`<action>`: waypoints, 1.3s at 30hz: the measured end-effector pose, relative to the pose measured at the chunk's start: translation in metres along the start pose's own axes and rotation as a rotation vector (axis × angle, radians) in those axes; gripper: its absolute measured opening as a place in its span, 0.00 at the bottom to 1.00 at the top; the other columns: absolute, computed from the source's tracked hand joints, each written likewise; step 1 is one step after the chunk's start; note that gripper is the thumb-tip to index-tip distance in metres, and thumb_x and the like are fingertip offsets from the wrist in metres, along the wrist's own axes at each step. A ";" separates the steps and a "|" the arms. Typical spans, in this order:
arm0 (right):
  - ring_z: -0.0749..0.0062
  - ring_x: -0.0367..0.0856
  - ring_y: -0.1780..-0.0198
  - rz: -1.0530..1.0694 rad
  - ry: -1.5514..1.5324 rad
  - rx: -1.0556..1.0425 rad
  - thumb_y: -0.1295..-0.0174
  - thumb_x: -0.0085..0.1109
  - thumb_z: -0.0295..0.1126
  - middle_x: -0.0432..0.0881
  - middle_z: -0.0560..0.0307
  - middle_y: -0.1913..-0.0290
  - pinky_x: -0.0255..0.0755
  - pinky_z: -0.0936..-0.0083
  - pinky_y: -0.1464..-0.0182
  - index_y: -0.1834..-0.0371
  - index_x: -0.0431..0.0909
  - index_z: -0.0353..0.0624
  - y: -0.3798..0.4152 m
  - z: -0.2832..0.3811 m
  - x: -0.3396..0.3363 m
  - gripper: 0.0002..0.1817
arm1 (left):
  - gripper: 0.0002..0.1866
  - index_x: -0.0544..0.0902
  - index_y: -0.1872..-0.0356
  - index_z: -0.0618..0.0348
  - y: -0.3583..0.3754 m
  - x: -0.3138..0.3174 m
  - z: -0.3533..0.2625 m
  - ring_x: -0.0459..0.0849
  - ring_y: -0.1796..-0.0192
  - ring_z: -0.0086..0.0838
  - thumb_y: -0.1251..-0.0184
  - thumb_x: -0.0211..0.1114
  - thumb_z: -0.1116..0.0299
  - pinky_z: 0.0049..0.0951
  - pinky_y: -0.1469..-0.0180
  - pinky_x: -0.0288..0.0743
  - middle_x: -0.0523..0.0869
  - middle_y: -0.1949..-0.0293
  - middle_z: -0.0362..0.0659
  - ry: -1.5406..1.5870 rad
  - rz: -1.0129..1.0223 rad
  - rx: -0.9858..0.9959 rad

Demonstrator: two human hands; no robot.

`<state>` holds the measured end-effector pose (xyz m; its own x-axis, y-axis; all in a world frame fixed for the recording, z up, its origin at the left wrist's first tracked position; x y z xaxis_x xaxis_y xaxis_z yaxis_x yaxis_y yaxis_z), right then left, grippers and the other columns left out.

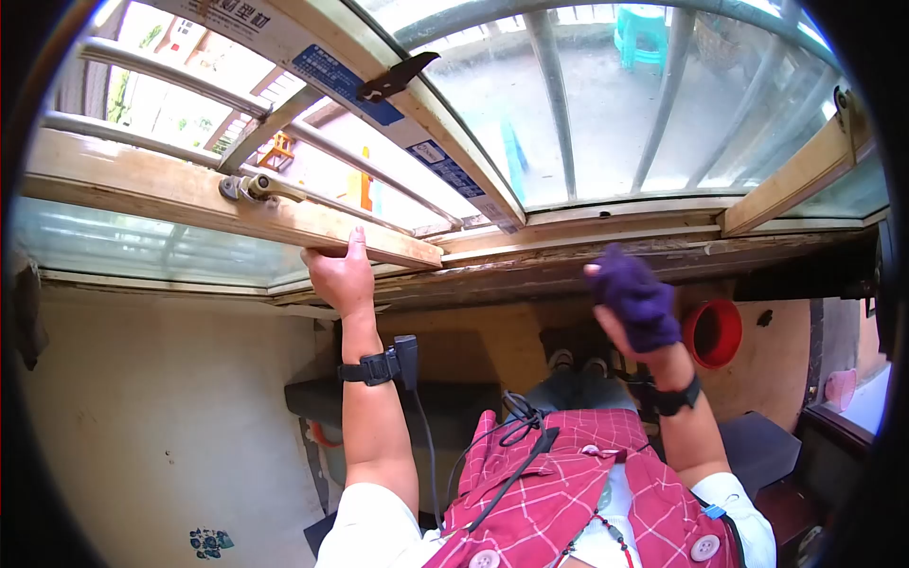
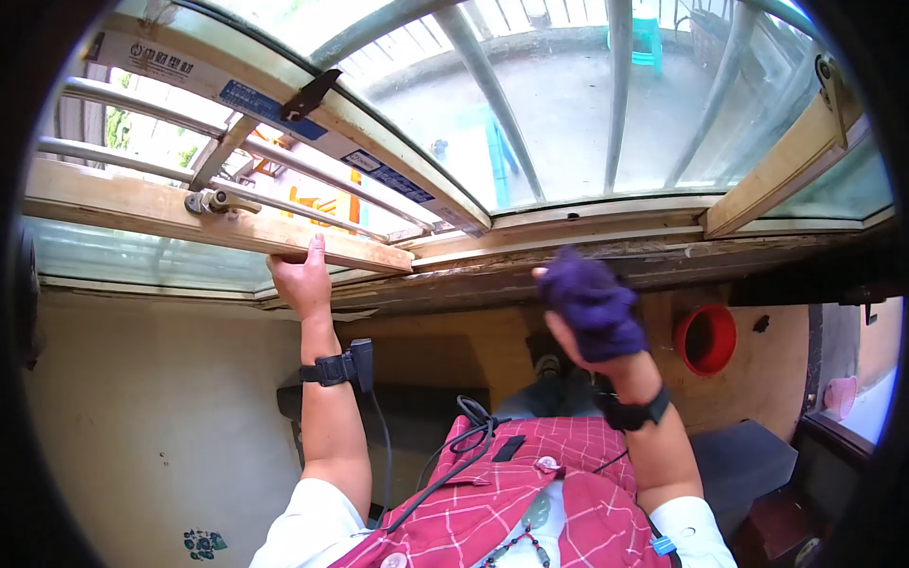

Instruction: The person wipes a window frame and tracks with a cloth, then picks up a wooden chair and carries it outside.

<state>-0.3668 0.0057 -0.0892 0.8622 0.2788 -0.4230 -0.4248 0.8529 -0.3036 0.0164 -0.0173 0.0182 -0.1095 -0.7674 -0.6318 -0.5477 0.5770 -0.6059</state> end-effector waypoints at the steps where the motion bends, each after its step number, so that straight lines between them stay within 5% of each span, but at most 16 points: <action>1: 0.50 0.72 0.34 0.012 0.072 -0.087 0.41 0.61 0.33 0.75 0.41 0.38 0.64 0.57 0.31 0.32 0.70 0.46 -0.017 0.015 0.020 0.30 | 0.29 0.75 0.53 0.69 -0.007 -0.008 0.002 0.85 0.56 0.53 0.48 0.78 0.59 0.45 0.51 0.77 0.84 0.58 0.59 -0.033 0.021 0.006; 3: 0.48 0.72 0.34 0.061 0.293 -0.215 0.41 0.61 0.33 0.75 0.38 0.39 0.65 0.58 0.32 0.34 0.71 0.44 -0.050 0.003 0.007 0.29 | 0.29 0.75 0.55 0.69 0.022 0.029 -0.011 0.84 0.57 0.53 0.49 0.78 0.59 0.45 0.51 0.77 0.84 0.59 0.59 0.066 0.007 -0.056; 9: 0.44 0.69 0.37 0.048 -0.194 -0.260 0.32 0.50 0.48 0.73 0.37 0.42 0.64 0.59 0.35 0.43 0.70 0.39 -0.149 -0.014 0.173 0.25 | 0.29 0.71 0.51 0.69 0.009 0.009 0.000 0.85 0.57 0.49 0.45 0.77 0.63 0.42 0.52 0.78 0.82 0.57 0.57 0.044 0.035 0.031; 11: 0.44 0.71 0.41 0.143 -0.309 -0.097 0.31 0.50 0.47 0.74 0.38 0.45 0.66 0.60 0.39 0.47 0.71 0.40 -0.179 -0.012 0.207 0.21 | 0.29 0.69 0.49 0.69 0.009 0.009 -0.002 0.85 0.57 0.46 0.44 0.76 0.66 0.39 0.53 0.79 0.81 0.55 0.57 0.044 0.059 0.062; 15: 0.54 0.76 0.49 0.247 -0.573 0.163 0.29 0.47 0.52 0.79 0.45 0.54 0.68 0.65 0.42 0.56 0.75 0.42 -0.227 -0.046 0.266 0.22 | 0.31 0.66 0.47 0.68 0.011 0.014 0.002 0.85 0.56 0.46 0.45 0.77 0.68 0.38 0.52 0.80 0.81 0.55 0.57 0.149 0.091 0.044; 16: 0.61 0.76 0.54 0.131 -0.467 0.041 0.28 0.46 0.55 0.80 0.51 0.60 0.68 0.68 0.43 0.58 0.76 0.42 -0.238 -0.048 0.275 0.24 | 0.33 0.64 0.46 0.68 0.012 0.015 0.002 0.85 0.55 0.48 0.45 0.77 0.68 0.38 0.52 0.80 0.80 0.54 0.57 0.166 0.093 0.025; 20: 0.68 0.74 0.56 0.718 -0.573 0.253 0.27 0.45 0.52 0.78 0.54 0.62 0.68 0.72 0.45 0.57 0.74 0.45 -0.252 -0.089 0.312 0.21 | 0.33 0.65 0.46 0.68 0.015 0.018 0.008 0.85 0.54 0.48 0.45 0.77 0.68 0.39 0.52 0.80 0.79 0.53 0.58 0.132 0.074 0.062; 21: 0.65 0.76 0.53 0.516 -0.326 0.195 0.28 0.46 0.53 0.78 0.51 0.61 0.67 0.69 0.43 0.57 0.74 0.45 -0.249 -0.090 0.313 0.21 | 0.33 0.65 0.45 0.68 0.015 0.016 0.005 0.85 0.54 0.48 0.45 0.77 0.68 0.38 0.51 0.80 0.79 0.53 0.58 0.097 0.063 0.072; 23: 0.59 0.76 0.50 0.545 -0.195 0.223 0.30 0.48 0.52 0.78 0.49 0.59 0.67 0.66 0.42 0.58 0.74 0.45 -0.243 -0.068 0.287 0.20 | 0.33 0.65 0.45 0.68 0.013 0.016 0.005 0.85 0.53 0.48 0.45 0.77 0.68 0.38 0.51 0.80 0.79 0.52 0.58 0.062 0.053 0.090; 27: 0.47 0.76 0.48 0.282 -0.123 0.081 0.31 0.47 0.41 0.78 0.40 0.54 0.71 0.58 0.45 0.55 0.72 0.43 -0.212 -0.072 0.270 0.13 | 0.33 0.65 0.45 0.67 0.012 0.016 0.007 0.84 0.52 0.48 0.45 0.77 0.68 0.38 0.50 0.80 0.79 0.52 0.57 0.132 0.087 0.053; 31: 0.44 0.76 0.47 0.333 0.037 0.088 0.33 0.49 0.36 0.79 0.40 0.53 0.72 0.54 0.47 0.54 0.74 0.42 -0.188 -0.054 0.231 0.12 | 0.33 0.65 0.44 0.66 0.013 0.015 0.001 0.84 0.53 0.46 0.45 0.77 0.68 0.38 0.50 0.80 0.78 0.52 0.55 0.132 0.106 0.010; 35: 0.46 0.74 0.45 0.065 0.180 -0.132 0.38 0.52 0.30 0.75 0.42 0.50 0.69 0.59 0.40 0.54 0.75 0.43 -0.153 -0.066 0.203 0.11 | 0.34 0.65 0.44 0.65 0.014 0.015 0.005 0.85 0.55 0.46 0.45 0.77 0.67 0.38 0.51 0.80 0.79 0.53 0.54 0.172 0.084 0.021; 39: 0.47 0.75 0.47 0.202 0.006 -0.076 0.37 0.54 0.34 0.74 0.44 0.54 0.69 0.58 0.43 0.57 0.75 0.43 -0.171 -0.062 0.205 0.09 | 0.34 0.65 0.44 0.65 0.015 0.015 0.003 0.85 0.56 0.47 0.45 0.77 0.65 0.39 0.53 0.80 0.79 0.53 0.54 0.095 0.076 -0.030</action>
<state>-0.1347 -0.1107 -0.1763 0.7558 0.4380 -0.4867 -0.6087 0.7439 -0.2758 0.0085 -0.0190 -0.0016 -0.2288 -0.7456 -0.6259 -0.5597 0.6268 -0.5421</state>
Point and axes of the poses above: each hand's wrist, its own y-axis away from the middle knuckle, its own x-axis out of the palm, z = x × y, the point moved 3 cm from there along -y, towards the middle knuckle
